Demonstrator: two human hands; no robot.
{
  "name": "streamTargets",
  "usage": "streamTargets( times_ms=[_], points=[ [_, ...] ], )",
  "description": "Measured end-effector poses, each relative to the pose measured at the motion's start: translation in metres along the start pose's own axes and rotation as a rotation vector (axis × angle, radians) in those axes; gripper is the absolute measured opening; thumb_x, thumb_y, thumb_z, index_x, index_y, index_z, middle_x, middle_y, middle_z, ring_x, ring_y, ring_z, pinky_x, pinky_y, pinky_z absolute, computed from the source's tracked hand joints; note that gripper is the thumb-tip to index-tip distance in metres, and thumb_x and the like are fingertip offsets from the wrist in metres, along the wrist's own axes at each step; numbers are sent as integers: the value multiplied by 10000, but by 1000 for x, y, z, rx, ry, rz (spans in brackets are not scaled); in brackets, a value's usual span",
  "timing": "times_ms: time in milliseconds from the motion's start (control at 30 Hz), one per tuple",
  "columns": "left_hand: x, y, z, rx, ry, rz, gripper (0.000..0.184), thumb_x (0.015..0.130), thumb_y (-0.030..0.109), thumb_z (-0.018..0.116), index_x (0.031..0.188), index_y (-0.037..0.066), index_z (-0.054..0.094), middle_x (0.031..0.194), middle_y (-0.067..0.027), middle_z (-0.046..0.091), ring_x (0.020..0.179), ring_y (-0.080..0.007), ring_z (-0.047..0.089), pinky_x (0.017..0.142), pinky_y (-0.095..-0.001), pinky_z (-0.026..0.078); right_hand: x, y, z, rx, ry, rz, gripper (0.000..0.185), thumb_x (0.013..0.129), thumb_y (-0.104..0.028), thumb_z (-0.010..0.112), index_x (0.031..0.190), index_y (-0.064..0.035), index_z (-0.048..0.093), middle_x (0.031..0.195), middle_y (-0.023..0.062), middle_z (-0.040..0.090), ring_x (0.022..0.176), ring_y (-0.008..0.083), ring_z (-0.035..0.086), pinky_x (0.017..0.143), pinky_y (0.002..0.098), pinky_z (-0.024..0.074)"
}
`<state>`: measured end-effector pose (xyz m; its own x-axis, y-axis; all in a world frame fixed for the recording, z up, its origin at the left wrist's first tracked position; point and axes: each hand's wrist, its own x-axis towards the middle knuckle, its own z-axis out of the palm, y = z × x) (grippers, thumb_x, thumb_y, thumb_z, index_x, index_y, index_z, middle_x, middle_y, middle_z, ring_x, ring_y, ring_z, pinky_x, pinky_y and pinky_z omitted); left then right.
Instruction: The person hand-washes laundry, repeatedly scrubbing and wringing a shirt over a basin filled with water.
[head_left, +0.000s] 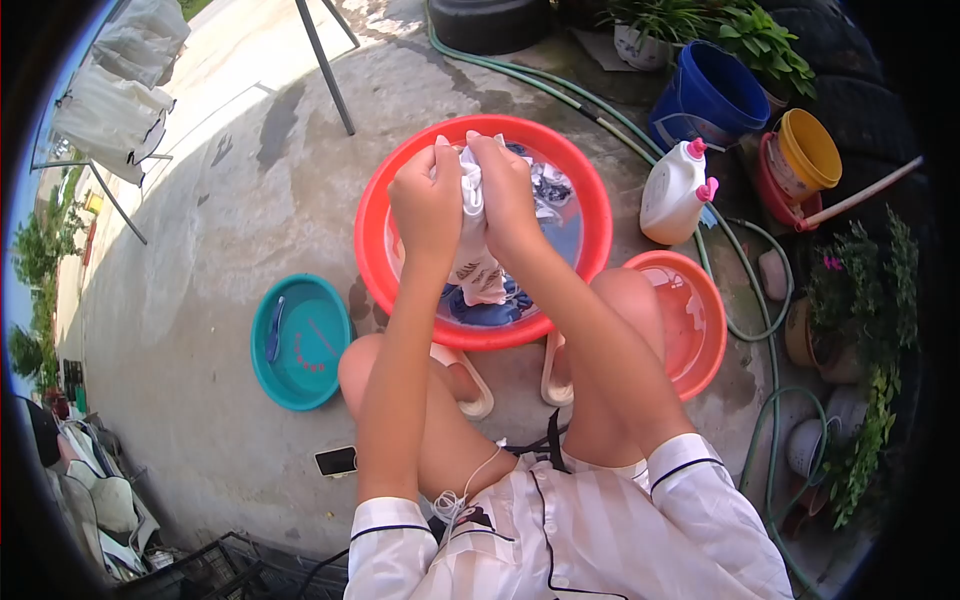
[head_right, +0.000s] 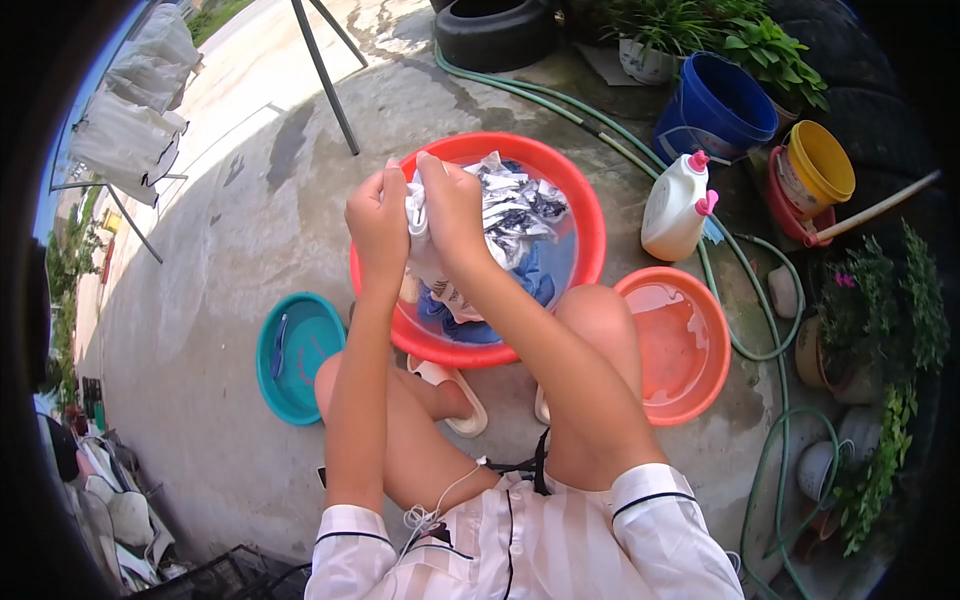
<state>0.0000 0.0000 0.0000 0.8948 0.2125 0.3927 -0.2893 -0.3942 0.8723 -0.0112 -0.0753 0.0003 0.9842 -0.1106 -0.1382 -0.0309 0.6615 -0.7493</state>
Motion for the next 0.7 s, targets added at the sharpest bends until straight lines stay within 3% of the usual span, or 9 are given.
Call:
streamTargets(
  times_ms=[67,167,367,400,600,700],
  points=[
    [10,-5,-4,-48,9,-106,383,878,245,490,582,2,474,523,-8,433,520,-63,357,476,-274,313,-5,2,4,-106,-29,-62,257,866,-211,486,687,-42,558,605,2,534,546,52,481,506,225,380],
    [13,-7,-2,-185,41,-196,382,879,234,488,581,-3,452,519,4,411,516,-61,345,466,-277,299,-6,4,6,-243,-44,-128,268,865,-210,479,647,-62,526,598,-14,507,538,48,458,498,228,362],
    [-15,14,11,-34,-60,82,359,881,239,485,625,-13,472,503,-17,380,508,-75,333,462,-288,294,12,-4,-7,40,98,26,284,862,-209,476,610,-80,485,593,-32,473,528,43,425,487,238,346],
    [-14,15,10,-18,-80,47,334,865,210,471,647,-38,517,526,-152,484,458,-216,437,481,-346,344,14,-3,-9,-31,82,-22,294,865,-216,473,603,-83,471,585,-35,462,526,38,415,484,237,343],
    [16,-9,-1,-150,61,-147,367,865,236,472,616,-32,491,491,-123,431,463,-145,382,466,-335,317,-11,0,10,-142,-35,-103,257,858,-194,492,648,-52,533,597,-27,496,525,37,419,474,228,336],
    [19,-13,-1,-183,58,-135,367,871,233,463,618,-32,477,495,-116,411,482,-118,355,464,-328,304,-6,8,7,-200,-106,-194,238,854,-177,496,678,-31,560,609,-16,522,519,43,435,471,229,341]
  ],
)
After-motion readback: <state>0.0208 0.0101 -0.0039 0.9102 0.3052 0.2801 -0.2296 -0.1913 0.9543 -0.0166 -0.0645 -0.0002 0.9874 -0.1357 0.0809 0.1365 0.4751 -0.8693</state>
